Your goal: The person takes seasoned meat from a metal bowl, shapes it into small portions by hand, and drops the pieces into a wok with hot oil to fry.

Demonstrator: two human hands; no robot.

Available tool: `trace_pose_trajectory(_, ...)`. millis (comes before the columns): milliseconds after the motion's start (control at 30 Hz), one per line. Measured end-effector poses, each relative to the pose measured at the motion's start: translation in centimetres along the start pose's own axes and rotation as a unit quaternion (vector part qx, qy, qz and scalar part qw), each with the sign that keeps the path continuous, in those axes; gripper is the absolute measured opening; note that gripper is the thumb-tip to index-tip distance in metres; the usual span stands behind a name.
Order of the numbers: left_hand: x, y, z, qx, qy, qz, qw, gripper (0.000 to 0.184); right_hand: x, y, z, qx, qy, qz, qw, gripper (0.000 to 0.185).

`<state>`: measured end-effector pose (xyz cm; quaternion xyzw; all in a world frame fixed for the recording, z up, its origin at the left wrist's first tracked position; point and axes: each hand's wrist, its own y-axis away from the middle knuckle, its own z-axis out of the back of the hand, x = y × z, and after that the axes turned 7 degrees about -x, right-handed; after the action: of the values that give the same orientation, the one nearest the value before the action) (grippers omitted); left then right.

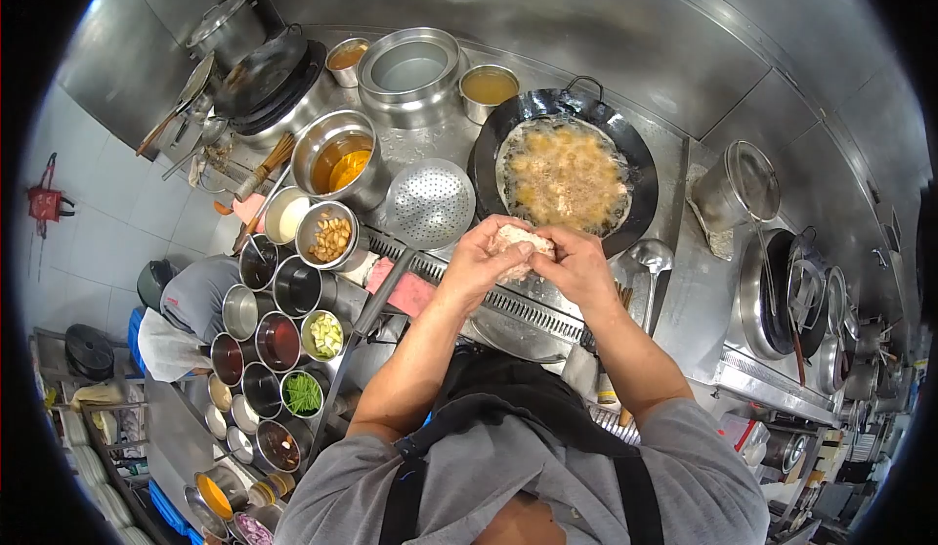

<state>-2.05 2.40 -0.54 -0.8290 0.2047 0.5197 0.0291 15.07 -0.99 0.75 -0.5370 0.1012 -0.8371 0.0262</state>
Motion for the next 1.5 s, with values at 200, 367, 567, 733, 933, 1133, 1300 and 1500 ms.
trace_pose_trajectory(200, 0.9, -0.8, 1.1, -0.023, 0.063, -0.008, 0.998, 0.022, -2.4, 0.4, 0.0, -0.015, -0.332, -0.182, 0.925, 0.023)
trace_pose_trajectory(367, 0.0, -1.0, 1.2, -0.027, 0.042, 0.016, 0.999, 0.021, -1.8, 0.8, -0.1, -0.055, -0.374, -0.197, 0.905, 0.026)
trace_pose_trajectory(567, 0.0, -1.6, 1.5, -0.054, 0.135, 0.013, 0.989, 0.024, -3.5, 0.5, 0.0, -0.059, -0.474, -0.210, 0.853, 0.025)
trace_pose_trajectory(733, 0.4, -1.4, 1.6, -0.063, 0.126, 0.038, 0.989, 0.027, -4.9, 0.0, -0.5, -0.097, -0.410, -0.287, 0.860, 0.021)
trace_pose_trajectory(933, 1.2, -0.9, 2.4, -0.067, 0.112, 0.043, 0.991, 0.029, -7.7, 0.8, -0.1, -0.111, -0.346, -0.265, 0.893, 0.016)
trace_pose_trajectory(1133, 2.4, -1.1, 3.8, -0.093, 0.084, 0.061, 0.990, 0.032, -16.8, -2.0, 5.6, -0.143, 0.139, -0.200, 0.959, 0.015)
trace_pose_trajectory(1300, 2.2, -1.4, 3.4, -0.094, 0.094, 0.083, 0.988, 0.035, -18.0, -3.6, 8.2, -0.174, 0.166, -0.147, 0.959, 0.025)
trace_pose_trajectory(1500, 2.3, -1.9, 2.5, -0.121, 0.119, 0.057, 0.984, 0.034, -14.6, -1.7, 7.4, -0.231, -0.055, -0.150, 0.960, 0.022)
